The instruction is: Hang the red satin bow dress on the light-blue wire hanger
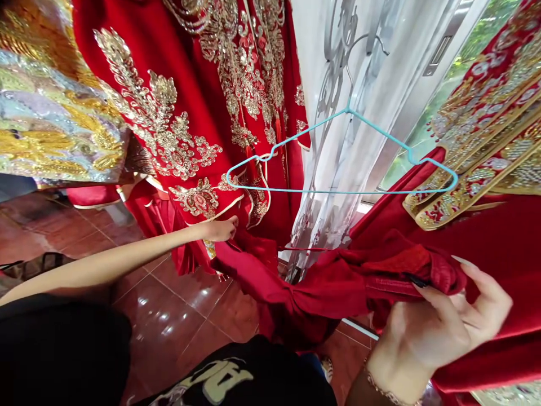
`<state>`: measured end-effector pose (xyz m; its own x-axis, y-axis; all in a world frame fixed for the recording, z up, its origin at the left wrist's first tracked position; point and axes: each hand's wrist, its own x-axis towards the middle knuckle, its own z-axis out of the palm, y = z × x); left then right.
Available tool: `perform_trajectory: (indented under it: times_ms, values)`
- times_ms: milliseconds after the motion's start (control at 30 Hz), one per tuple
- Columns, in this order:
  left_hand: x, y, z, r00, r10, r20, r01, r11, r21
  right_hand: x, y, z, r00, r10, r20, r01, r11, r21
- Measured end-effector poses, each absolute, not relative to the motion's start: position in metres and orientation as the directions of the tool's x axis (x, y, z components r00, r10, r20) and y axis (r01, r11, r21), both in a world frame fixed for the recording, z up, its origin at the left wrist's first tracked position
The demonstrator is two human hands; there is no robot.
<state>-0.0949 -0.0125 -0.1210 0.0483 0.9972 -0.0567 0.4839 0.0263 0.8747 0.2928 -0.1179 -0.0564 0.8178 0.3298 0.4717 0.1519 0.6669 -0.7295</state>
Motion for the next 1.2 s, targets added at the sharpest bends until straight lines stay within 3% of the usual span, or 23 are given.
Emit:
perform_trajectory:
  times_ms: [133,233,400,533,667,800,1033,1200]
  values:
    - [-0.075,-0.007,-0.14,0.118,0.971,-0.21,0.527,0.118,0.842,0.295,-0.13,-0.058,0.823,0.33,0.463,0.213,0.576,-0.789]
    - [-0.055,-0.004,-0.147,0.15,0.971,-0.185,0.477,0.093,0.874,0.296,-0.134,-0.064,0.807,0.322,0.495,0.232,0.597,-0.768]
    - [-0.027,-0.008,-0.15,0.193,0.968,-0.158,0.28,0.1,0.955,0.292,-0.135,-0.071,0.784,0.432,0.445,0.096,0.625,-0.774]
    - [-0.019,-0.021,-0.153,0.135,0.975,-0.174,0.087,0.163,0.983,0.288,-0.134,-0.071,0.777,0.479,0.407,0.014,0.634,-0.773]
    - [-0.019,-0.029,-0.163,0.007,0.994,-0.112,-0.013,0.112,0.994,0.286,-0.132,-0.072,0.779,0.503,0.374,-0.035,0.631,-0.775]
    - [-0.031,-0.023,-0.168,-0.075,0.993,-0.09,0.06,0.095,0.994,0.287,-0.129,-0.071,0.78,0.498,0.379,-0.003,0.609,-0.793]
    - [-0.067,-0.015,-0.153,-0.076,0.997,0.007,0.396,0.024,0.918,0.293,-0.123,-0.074,0.794,0.451,0.408,0.089,0.577,-0.812]
    - [-0.064,-0.021,-0.151,-0.066,0.998,0.023,0.423,0.008,0.906,0.292,-0.123,-0.076,0.803,0.436,0.407,0.103,0.57,-0.815]
